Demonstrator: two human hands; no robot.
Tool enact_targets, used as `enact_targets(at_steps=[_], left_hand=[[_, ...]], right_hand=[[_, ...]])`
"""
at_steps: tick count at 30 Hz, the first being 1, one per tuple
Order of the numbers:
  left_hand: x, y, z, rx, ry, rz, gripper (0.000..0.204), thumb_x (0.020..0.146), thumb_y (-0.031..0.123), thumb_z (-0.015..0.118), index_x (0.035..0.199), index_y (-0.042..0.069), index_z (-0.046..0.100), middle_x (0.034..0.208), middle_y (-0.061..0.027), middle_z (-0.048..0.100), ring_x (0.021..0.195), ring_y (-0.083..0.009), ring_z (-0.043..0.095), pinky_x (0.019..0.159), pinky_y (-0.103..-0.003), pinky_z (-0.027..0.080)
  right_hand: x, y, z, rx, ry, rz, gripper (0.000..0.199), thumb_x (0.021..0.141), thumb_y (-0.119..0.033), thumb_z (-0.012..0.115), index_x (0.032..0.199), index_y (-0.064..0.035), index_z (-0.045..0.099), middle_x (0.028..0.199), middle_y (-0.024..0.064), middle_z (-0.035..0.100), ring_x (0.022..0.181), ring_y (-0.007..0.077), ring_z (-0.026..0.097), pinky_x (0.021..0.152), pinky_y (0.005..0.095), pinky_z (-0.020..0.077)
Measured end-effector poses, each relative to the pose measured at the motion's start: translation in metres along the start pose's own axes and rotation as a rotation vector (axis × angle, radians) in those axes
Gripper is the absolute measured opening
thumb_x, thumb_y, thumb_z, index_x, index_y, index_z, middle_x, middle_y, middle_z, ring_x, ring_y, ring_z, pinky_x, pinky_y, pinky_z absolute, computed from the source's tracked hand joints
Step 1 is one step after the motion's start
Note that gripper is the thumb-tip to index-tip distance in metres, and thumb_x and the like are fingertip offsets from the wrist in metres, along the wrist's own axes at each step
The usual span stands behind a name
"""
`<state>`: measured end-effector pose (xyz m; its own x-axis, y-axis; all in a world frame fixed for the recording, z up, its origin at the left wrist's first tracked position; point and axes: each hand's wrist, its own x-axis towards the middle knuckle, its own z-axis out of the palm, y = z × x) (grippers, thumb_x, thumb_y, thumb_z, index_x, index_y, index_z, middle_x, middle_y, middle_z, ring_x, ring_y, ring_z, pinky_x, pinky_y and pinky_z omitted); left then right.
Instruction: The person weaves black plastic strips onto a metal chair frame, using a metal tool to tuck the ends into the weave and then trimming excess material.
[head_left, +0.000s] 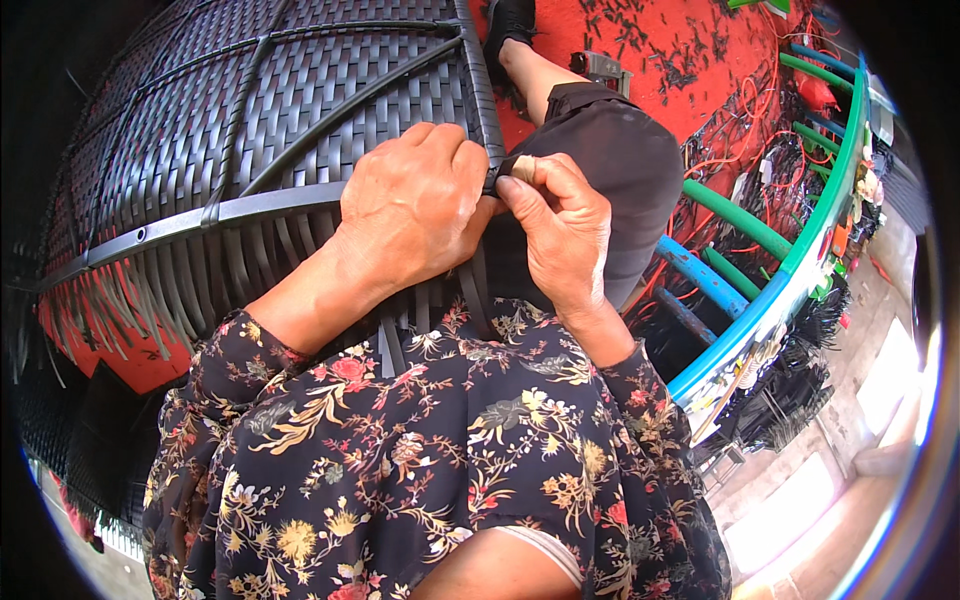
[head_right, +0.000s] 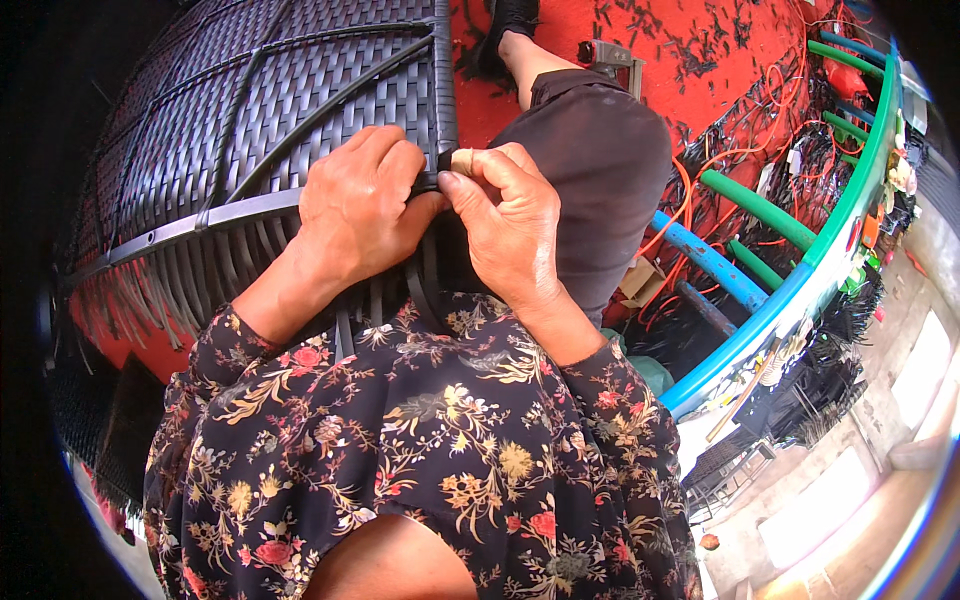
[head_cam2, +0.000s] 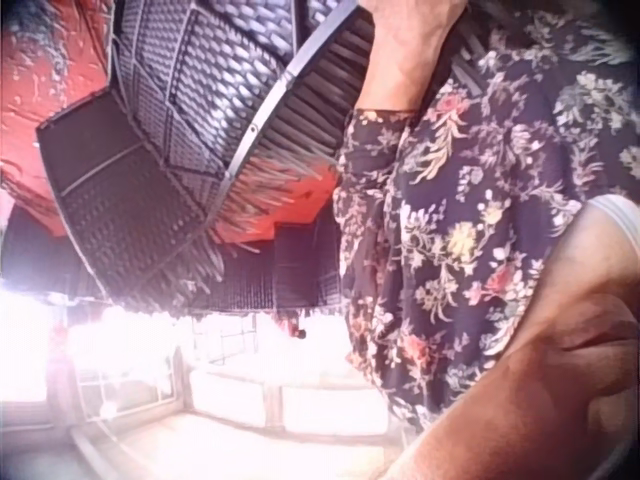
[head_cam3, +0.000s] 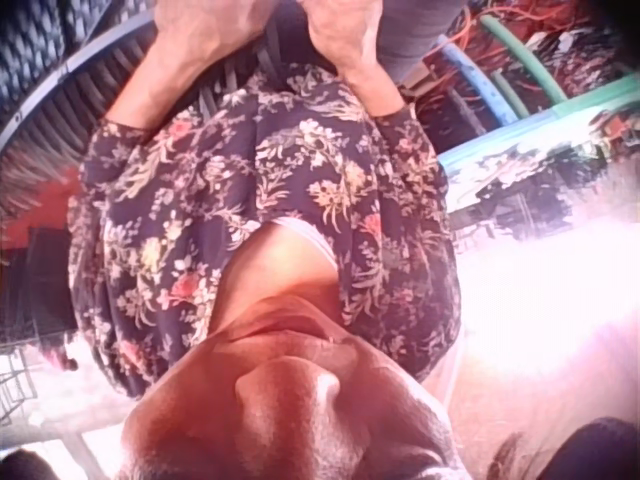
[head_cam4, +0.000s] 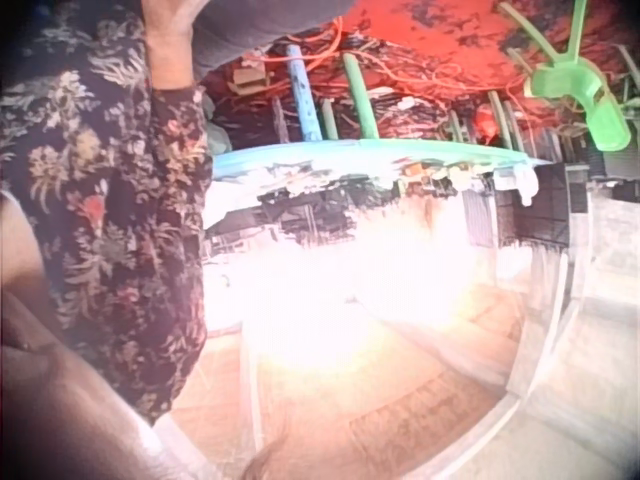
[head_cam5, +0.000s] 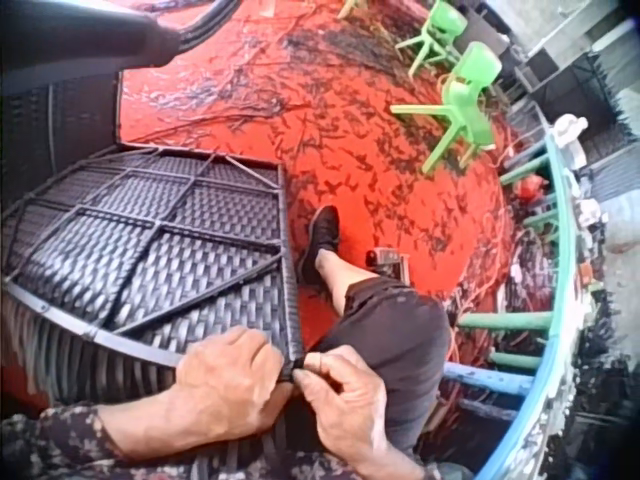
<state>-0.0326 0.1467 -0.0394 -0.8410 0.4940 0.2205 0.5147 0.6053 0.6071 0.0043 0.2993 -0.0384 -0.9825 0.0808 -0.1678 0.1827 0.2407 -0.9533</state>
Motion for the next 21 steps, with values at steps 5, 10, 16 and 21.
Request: enact_targets(at_steps=[5,10,16,21], left_hand=[[-0.001,-0.004,0.003,0.017,0.023,0.065,0.029,0.059,0.016,0.072,0.07,0.004,0.048,0.07,-0.0102,0.048,0.065,-0.0279,0.053,0.054,-0.036,0.045],[0.0,-0.003,0.0,0.029,0.019,0.079,0.031,0.059,0.019,0.073,0.071,0.005,0.048,0.07,-0.0097,0.048,0.065,-0.0269,0.053,0.054,-0.035,0.045],[-0.001,-0.003,0.002,0.03,0.02,0.074,0.034,0.058,0.023,0.075,0.074,0.004,0.051,0.074,-0.0104,0.052,0.066,-0.0266,0.054,0.056,-0.034,0.046],[-0.001,-0.002,0.002,0.008,0.025,0.067,0.034,0.059,0.023,0.075,0.074,0.004,0.051,0.073,-0.0105,0.051,0.066,-0.0267,0.054,0.056,-0.034,0.046]], right_hand=[[0.003,-0.007,-0.002,-0.157,-0.033,-0.138,0.009,0.076,0.001,0.065,0.084,0.0022,0.06,0.072,0.0031,0.05,0.063,0.0083,0.045,0.056,0.0222,0.0381],[-0.004,-0.004,-0.003,0.346,0.003,0.252,0.009,0.08,-0.001,0.062,0.074,0.0006,0.056,0.067,-0.0021,0.05,0.061,0.0057,0.044,0.057,0.0199,0.0366],[0.004,-0.016,-0.007,0.482,0.019,0.455,0.007,0.08,-0.001,0.064,0.075,-0.0009,0.058,0.065,-0.004,0.051,0.062,0.0031,0.046,0.056,0.0178,0.0376],[0.005,-0.008,-0.005,0.087,0.191,0.022,0.016,0.077,0.004,0.063,0.092,0.0004,0.061,0.079,0.0016,0.056,0.069,0.0065,0.052,0.063,0.0206,0.0455]])
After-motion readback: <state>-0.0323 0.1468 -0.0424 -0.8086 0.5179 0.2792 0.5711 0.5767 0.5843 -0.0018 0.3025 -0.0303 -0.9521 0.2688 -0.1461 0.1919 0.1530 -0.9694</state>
